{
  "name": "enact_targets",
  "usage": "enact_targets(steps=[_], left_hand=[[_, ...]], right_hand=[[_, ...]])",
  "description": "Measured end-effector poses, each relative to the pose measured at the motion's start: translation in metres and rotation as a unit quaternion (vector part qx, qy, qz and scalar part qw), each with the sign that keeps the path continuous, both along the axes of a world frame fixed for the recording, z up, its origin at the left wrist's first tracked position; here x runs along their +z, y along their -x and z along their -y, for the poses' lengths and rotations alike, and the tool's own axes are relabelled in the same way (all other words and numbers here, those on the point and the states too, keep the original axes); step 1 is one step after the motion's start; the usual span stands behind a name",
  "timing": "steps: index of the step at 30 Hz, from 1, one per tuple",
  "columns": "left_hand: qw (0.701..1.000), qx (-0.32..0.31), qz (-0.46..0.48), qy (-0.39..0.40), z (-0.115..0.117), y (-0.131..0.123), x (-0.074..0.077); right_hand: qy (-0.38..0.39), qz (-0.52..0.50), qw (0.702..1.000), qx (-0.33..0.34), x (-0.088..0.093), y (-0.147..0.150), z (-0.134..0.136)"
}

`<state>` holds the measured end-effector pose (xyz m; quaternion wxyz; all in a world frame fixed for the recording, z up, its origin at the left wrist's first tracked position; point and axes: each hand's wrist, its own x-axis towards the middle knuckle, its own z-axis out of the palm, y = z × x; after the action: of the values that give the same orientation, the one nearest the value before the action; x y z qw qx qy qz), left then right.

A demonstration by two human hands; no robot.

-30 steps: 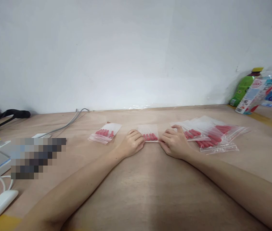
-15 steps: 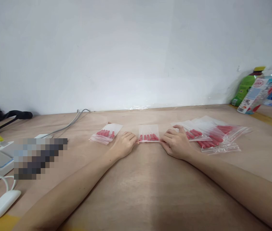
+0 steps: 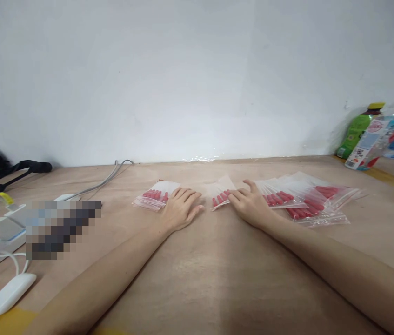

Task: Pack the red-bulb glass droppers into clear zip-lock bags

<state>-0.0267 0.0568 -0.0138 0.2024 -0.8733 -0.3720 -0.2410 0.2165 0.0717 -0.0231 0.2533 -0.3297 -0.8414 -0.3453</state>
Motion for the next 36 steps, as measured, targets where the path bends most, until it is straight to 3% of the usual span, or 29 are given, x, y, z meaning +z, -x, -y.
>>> enact_targets(steps=[4,7,11,14,17,21,24,27,32,36], left_hand=[[0.999,0.049,0.003,0.005,-0.004,0.010,0.010],[0.986,0.150,-0.008,0.076,-0.011,0.030,0.031],[0.970,0.165,-0.036,0.173,-0.018,0.071,0.061],[0.958,0.137,-0.062,0.243,-0.019,0.096,0.071],[0.948,0.103,-0.064,0.293,-0.021,0.104,0.068],[0.951,0.071,-0.031,0.300,-0.026,0.083,0.055],[0.962,0.051,0.005,0.269,-0.023,0.049,0.040],[0.968,0.022,0.038,0.249,-0.014,0.005,0.019],[0.972,0.009,0.102,0.209,-0.002,-0.051,-0.009],[0.971,-0.019,0.117,0.210,-0.006,-0.057,-0.012]], right_hand=[[-0.078,-0.007,0.997,-0.013,0.014,-0.041,-0.004],[-0.063,-0.013,0.997,-0.052,0.013,-0.085,0.001],[-0.006,-0.037,0.989,-0.142,0.005,-0.130,0.018],[0.034,-0.061,0.984,-0.166,0.009,-0.135,0.031],[0.042,-0.069,0.991,-0.106,0.019,-0.113,0.039],[0.057,-0.068,0.996,0.010,0.019,-0.062,0.042],[0.075,-0.062,0.993,0.070,0.010,-0.026,0.041],[0.106,-0.069,0.989,0.078,0.002,0.000,0.036],[0.145,-0.083,0.983,0.073,-0.003,0.013,0.023],[0.149,-0.084,0.982,0.076,-0.010,0.000,0.011]])
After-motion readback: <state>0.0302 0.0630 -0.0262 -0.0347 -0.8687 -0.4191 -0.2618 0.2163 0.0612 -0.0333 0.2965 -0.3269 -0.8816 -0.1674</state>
